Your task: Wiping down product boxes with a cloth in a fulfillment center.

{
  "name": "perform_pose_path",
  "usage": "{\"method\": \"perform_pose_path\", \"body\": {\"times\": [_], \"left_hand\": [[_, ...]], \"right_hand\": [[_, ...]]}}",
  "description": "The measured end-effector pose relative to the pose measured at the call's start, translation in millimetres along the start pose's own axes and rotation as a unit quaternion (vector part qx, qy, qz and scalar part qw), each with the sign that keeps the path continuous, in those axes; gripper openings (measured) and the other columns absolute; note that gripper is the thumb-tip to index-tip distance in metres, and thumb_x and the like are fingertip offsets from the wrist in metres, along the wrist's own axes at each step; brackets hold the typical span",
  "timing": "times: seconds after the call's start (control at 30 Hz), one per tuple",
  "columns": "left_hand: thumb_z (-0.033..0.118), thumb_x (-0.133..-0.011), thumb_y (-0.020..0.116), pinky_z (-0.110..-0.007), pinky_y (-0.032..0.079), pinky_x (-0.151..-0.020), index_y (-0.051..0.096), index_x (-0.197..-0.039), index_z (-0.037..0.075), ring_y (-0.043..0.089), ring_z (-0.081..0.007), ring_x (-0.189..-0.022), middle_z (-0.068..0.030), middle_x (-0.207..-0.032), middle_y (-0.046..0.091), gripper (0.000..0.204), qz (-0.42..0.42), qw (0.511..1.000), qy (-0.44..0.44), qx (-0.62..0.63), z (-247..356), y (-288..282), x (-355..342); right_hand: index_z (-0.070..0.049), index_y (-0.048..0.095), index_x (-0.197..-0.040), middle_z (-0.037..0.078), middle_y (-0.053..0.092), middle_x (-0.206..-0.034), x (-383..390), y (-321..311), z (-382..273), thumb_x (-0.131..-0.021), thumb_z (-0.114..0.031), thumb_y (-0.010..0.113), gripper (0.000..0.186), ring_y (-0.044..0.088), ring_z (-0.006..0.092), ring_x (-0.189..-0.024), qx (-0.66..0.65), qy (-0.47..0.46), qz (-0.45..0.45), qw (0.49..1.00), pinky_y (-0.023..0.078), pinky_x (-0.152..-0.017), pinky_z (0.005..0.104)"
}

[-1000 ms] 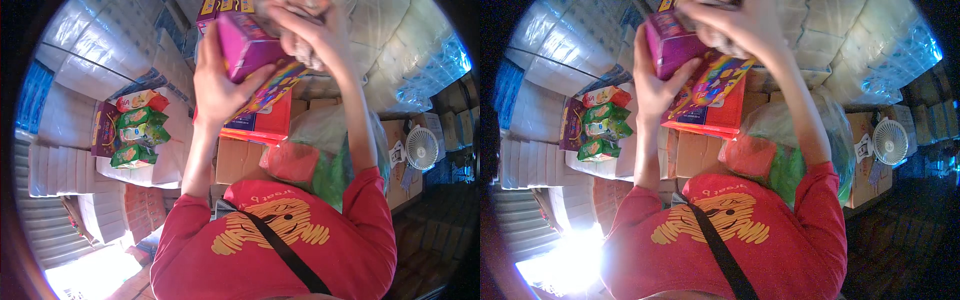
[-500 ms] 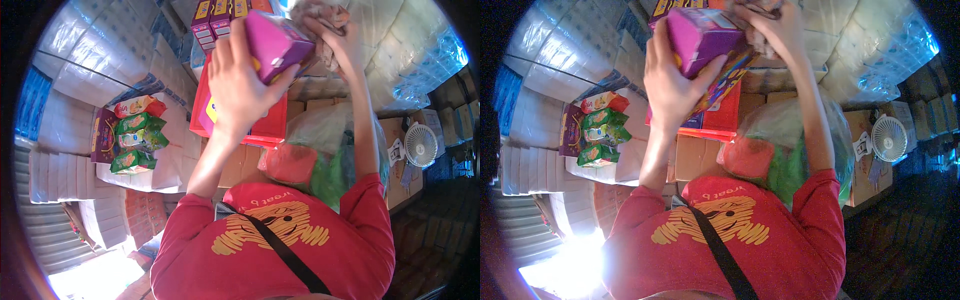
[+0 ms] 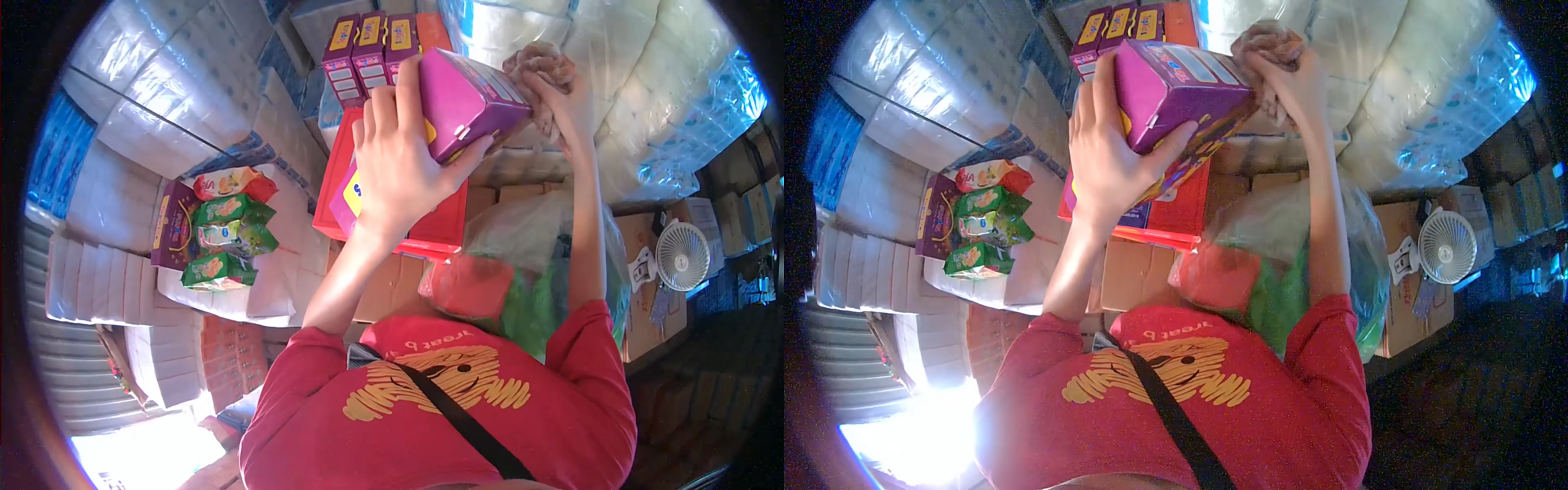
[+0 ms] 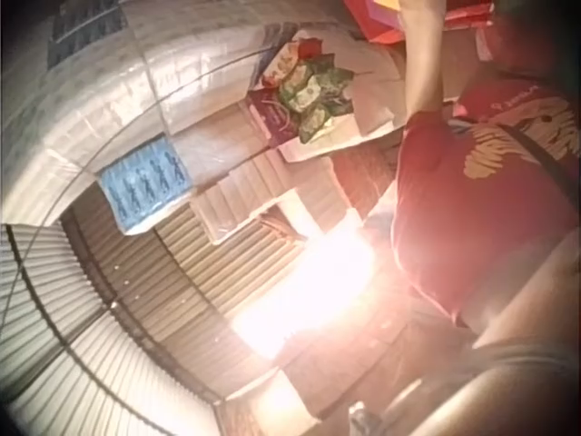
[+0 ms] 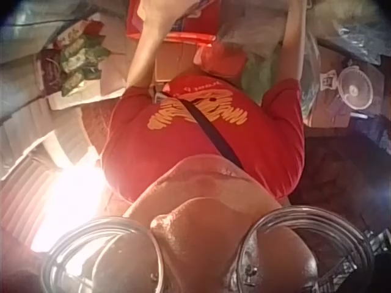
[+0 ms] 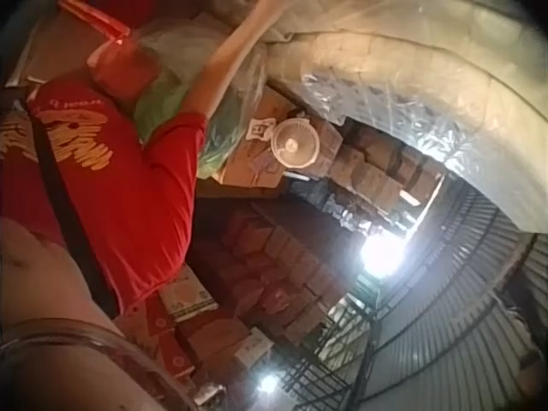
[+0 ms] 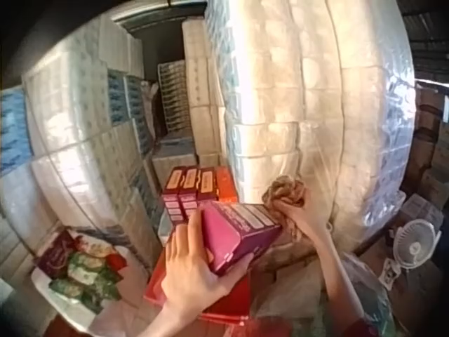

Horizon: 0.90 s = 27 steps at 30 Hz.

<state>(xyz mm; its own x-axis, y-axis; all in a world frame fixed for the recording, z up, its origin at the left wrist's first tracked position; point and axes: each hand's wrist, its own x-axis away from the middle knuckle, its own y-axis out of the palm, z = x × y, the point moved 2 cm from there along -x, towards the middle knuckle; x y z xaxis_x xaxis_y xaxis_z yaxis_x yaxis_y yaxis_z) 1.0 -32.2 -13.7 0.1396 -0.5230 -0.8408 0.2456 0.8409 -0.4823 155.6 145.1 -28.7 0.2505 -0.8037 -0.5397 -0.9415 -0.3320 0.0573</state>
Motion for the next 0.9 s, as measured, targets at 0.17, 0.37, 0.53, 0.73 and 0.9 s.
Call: {"method": "perform_pose_path", "body": {"times": [0.17,0.37,0.53,0.73,0.9], "left_hand": [[0.048,-0.061,0.077,-0.043,0.043,-0.069,0.036,-0.131,0.001,0.054,-0.0317,-0.085,-0.0147,-0.094,0.05,0.094,-0.028,0.999,-0.017,-0.025,8.2,5.7,-1.5],[0.044,-0.064,0.077,-0.044,0.043,-0.078,0.033,-0.133,0.0,0.053,-0.0368,-0.088,-0.0179,-0.1,0.051,0.093,-0.012,0.999,-0.02,0.038,-5.4,-2.8,-0.7],[0.044,-0.063,0.077,-0.044,0.044,-0.079,0.033,-0.134,0.001,0.054,-0.037,-0.091,-0.0182,-0.102,0.051,0.094,0.005,0.998,-0.034,0.05,-12.7,-1.5,1.2],[0.046,-0.062,0.077,-0.044,0.043,-0.073,0.035,-0.133,0.002,0.053,-0.0344,-0.088,-0.016,-0.098,0.051,0.095,-0.002,1.0,-0.021,0.0,0.8,4.7,1.4],[0.032,-0.064,0.08,-0.044,0.043,-0.086,0.034,-0.132,-0.003,0.053,-0.0381,-0.097,-0.0202,-0.107,0.051,0.089,0.01,0.994,-0.033,0.101,-21.3,-16.3,11.2]], "right_hand": [[0.004,0.06,-0.099,0.008,0.066,-0.082,24.5,59.2,-87.6,-0.078,-0.006,0.068,0.024,0.049,0.0092,-0.039,-0.089,-0.023,-0.079,0.993,0.035,-0.035,0.0225],[-0.001,0.065,-0.091,0.008,0.064,-0.065,-2.6,27.6,-22.0,-0.077,-0.024,0.073,0.028,0.058,0.0118,-0.047,0.022,-0.024,-0.051,0.998,0.043,-0.045,0.0237],[-0.001,0.067,-0.093,0.01,0.069,-0.082,-19.4,-6.5,10.9,-0.071,-0.027,0.077,0.036,0.067,0.0189,-0.077,0.137,0.004,-0.033,0.99,0.051,-0.071,0.0286],[0.001,0.064,-0.098,0.005,0.063,-0.073,15.4,71.2,-99.5,-0.082,-0.012,0.067,0.021,0.05,0.0075,-0.039,0.006,-0.037,-0.167,0.985,0.035,-0.036,0.021],[-0.003,0.061,-0.083,0.008,0.065,-0.072,21.7,65.9,-70.0,-0.08,-0.021,0.071,0.02,0.058,0.0122,-0.047,-0.136,0.028,-0.162,0.977,0.046,-0.042,0.0277]]}}
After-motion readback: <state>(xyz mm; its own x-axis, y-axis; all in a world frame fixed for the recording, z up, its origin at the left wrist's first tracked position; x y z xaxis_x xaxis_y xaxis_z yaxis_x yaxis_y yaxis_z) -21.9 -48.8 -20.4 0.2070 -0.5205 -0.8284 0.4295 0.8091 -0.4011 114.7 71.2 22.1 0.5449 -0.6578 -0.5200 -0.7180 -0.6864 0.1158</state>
